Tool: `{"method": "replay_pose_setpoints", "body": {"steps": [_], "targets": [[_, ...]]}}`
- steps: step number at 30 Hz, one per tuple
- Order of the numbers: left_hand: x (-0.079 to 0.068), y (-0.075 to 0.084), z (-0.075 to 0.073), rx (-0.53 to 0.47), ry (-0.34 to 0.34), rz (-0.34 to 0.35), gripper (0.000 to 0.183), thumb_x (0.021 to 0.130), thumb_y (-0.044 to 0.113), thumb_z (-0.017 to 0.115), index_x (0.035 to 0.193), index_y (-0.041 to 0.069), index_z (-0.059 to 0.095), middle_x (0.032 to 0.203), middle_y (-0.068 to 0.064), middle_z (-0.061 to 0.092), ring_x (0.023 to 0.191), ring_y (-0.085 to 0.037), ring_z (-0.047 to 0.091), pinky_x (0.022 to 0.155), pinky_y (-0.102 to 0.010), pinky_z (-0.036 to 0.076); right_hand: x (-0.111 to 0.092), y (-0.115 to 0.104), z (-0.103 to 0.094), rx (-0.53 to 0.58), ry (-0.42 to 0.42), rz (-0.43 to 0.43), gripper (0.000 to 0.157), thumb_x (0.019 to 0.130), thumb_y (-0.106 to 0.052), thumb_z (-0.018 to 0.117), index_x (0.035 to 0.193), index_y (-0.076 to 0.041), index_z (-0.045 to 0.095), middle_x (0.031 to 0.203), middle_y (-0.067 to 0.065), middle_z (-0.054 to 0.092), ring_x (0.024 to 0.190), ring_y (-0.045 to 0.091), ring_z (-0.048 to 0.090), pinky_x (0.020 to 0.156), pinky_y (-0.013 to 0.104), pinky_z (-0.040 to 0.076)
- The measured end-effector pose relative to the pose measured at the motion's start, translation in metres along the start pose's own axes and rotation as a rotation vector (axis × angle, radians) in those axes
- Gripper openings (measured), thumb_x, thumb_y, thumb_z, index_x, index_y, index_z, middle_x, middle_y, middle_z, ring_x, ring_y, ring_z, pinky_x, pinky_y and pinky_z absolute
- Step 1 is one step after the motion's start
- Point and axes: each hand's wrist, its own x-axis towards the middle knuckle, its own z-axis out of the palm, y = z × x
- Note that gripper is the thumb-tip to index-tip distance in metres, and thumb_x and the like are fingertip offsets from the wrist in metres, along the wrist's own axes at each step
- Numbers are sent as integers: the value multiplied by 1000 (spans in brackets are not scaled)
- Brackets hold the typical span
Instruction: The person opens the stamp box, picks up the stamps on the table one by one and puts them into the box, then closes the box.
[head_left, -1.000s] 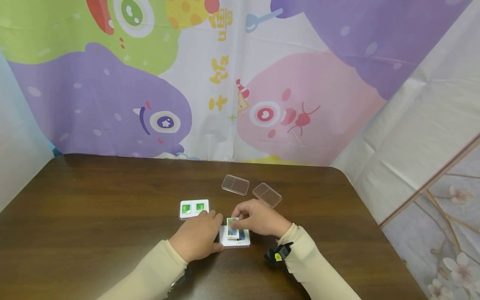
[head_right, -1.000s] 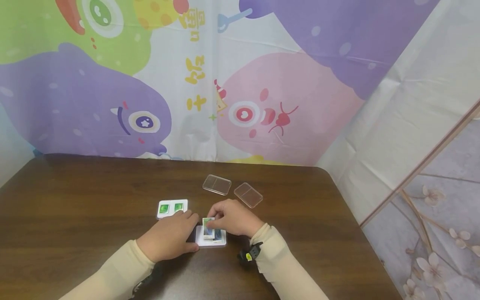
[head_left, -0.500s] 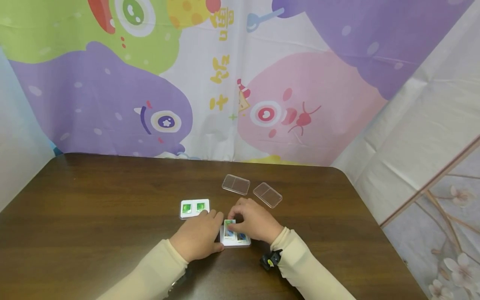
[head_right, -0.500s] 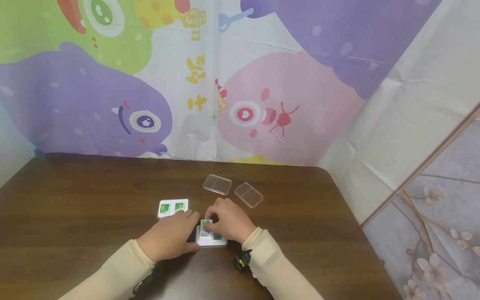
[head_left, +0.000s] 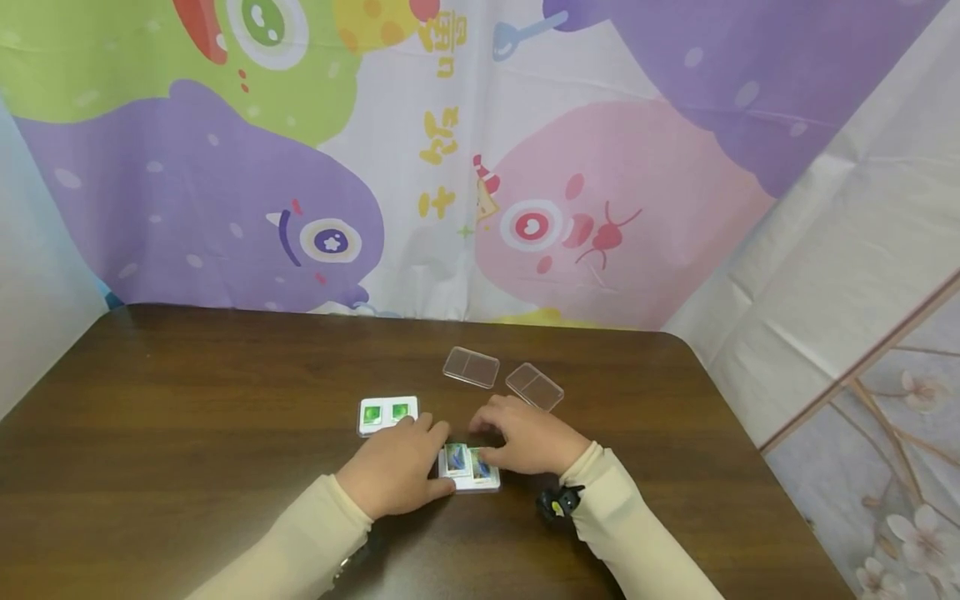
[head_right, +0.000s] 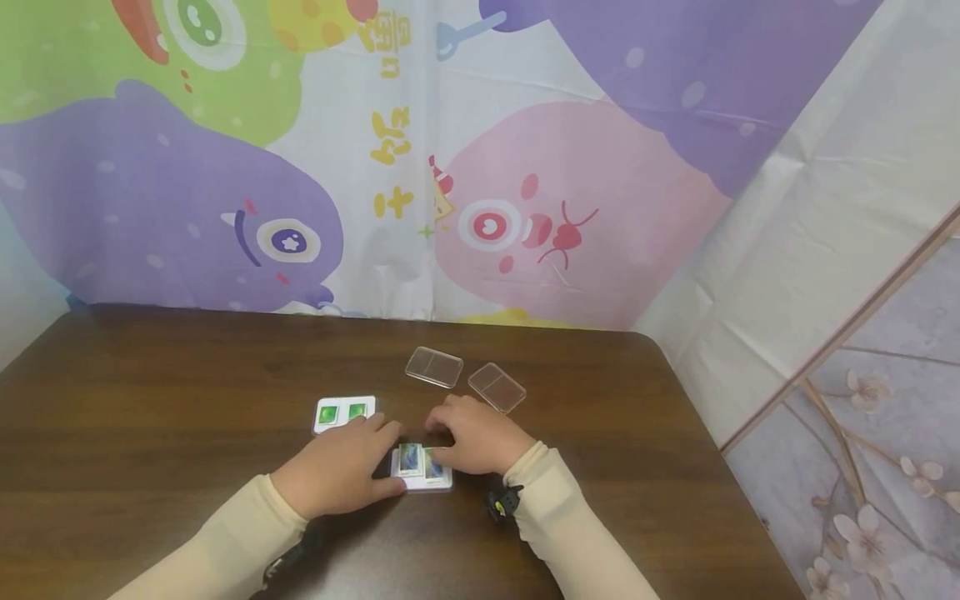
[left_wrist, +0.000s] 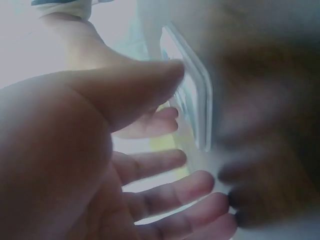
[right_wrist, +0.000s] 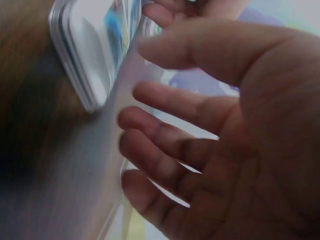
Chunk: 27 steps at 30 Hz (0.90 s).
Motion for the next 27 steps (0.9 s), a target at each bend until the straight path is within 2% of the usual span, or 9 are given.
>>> {"method": "replay_pose_setpoints", "body": {"steps": [5, 11, 19, 27], "targets": [[3, 0, 5, 37, 62, 33, 45, 98, 38, 70, 131, 7, 68, 106, -13, 65, 89, -29, 66, 70, -44, 57, -2, 4, -2, -16, -70, 6, 38, 89, -30, 81, 121, -11, 72, 116, 1, 65, 105, 17, 60, 93, 38, 52], [5, -1, 12, 69, 141, 50, 37, 92, 32, 79, 120, 8, 73, 92, -7, 61, 78, -23, 61, 59, -38, 53, -3, 2, -3, -8, -94, 25, 40, 87, -31, 84, 120, -11, 72, 114, 1, 64, 103, 17, 58, 91, 37, 52], [5, -2, 11, 45, 134, 43, 33, 86, 30, 83, 110, 8, 74, 87, -5, 58, 75, -23, 59, 58, -39, 51, -4, 1, -2, -17, -98, 40, 38, 87, -30, 84, 117, -11, 72, 112, 1, 63, 101, 16, 56, 89, 35, 52], [5, -3, 9, 40, 141, 90, 24, 86, 25, 83, 103, 10, 75, 84, -3, 58, 72, -20, 55, 56, -35, 48, -4, -2, -4, -12, -91, 60, 35, 87, -28, 84, 115, -11, 72, 110, 1, 63, 98, 15, 56, 89, 35, 52]]}}
